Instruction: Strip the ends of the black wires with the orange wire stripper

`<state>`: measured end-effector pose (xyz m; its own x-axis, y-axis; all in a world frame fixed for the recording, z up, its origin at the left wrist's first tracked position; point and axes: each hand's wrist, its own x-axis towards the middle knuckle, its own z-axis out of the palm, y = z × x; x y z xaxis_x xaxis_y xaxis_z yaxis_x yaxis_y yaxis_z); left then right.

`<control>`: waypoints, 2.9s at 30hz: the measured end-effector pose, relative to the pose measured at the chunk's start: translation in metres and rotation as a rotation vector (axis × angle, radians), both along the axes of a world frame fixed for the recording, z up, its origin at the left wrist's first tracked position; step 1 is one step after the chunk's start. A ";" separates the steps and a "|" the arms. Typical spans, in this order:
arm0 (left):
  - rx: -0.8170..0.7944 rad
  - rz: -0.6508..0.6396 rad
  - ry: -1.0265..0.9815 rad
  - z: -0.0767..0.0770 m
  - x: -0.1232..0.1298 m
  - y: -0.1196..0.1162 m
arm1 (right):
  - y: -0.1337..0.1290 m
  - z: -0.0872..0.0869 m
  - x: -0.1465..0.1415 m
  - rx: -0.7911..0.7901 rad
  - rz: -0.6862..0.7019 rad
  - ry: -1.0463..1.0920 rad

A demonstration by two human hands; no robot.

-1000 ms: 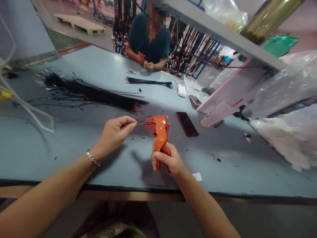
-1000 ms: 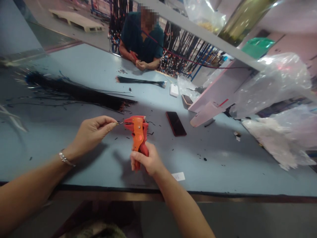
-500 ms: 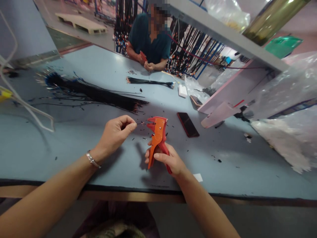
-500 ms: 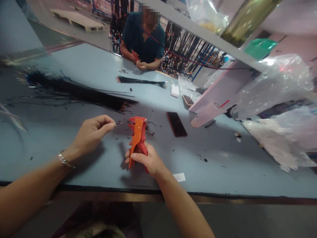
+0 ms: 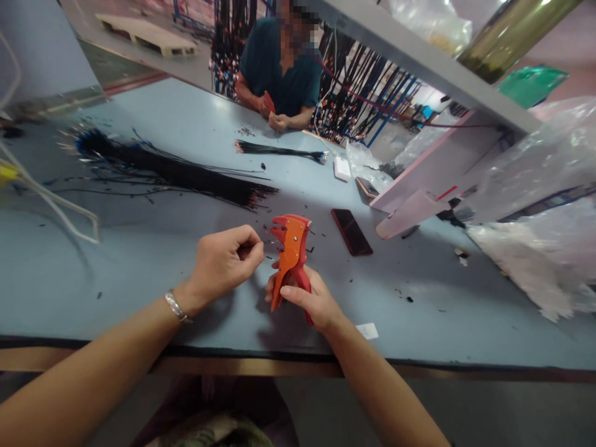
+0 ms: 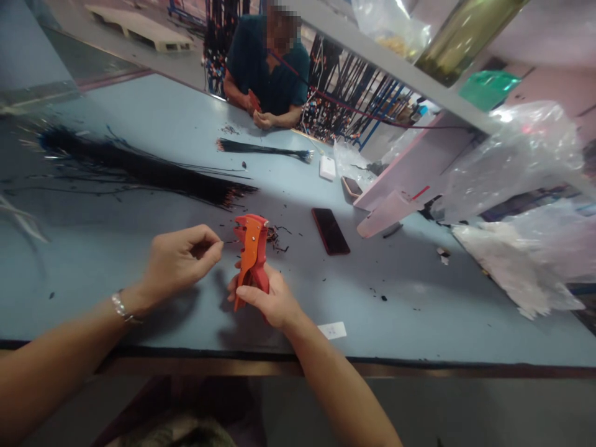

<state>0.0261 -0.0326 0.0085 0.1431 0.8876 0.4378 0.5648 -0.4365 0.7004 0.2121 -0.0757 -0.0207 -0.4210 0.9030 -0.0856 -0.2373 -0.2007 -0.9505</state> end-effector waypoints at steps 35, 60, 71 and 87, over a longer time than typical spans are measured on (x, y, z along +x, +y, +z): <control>0.020 -0.151 0.018 -0.012 0.007 -0.003 | -0.002 0.009 -0.020 0.222 -0.197 -0.538; -0.649 -0.060 -0.614 -0.008 -0.009 0.029 | 0.006 -0.001 0.014 -0.228 0.072 0.298; -0.468 -0.055 -0.314 0.000 -0.009 0.023 | 0.001 0.005 0.013 -0.178 0.139 0.262; -0.341 -0.139 -0.146 -0.001 -0.009 0.016 | -0.002 0.004 0.012 -0.127 0.181 0.230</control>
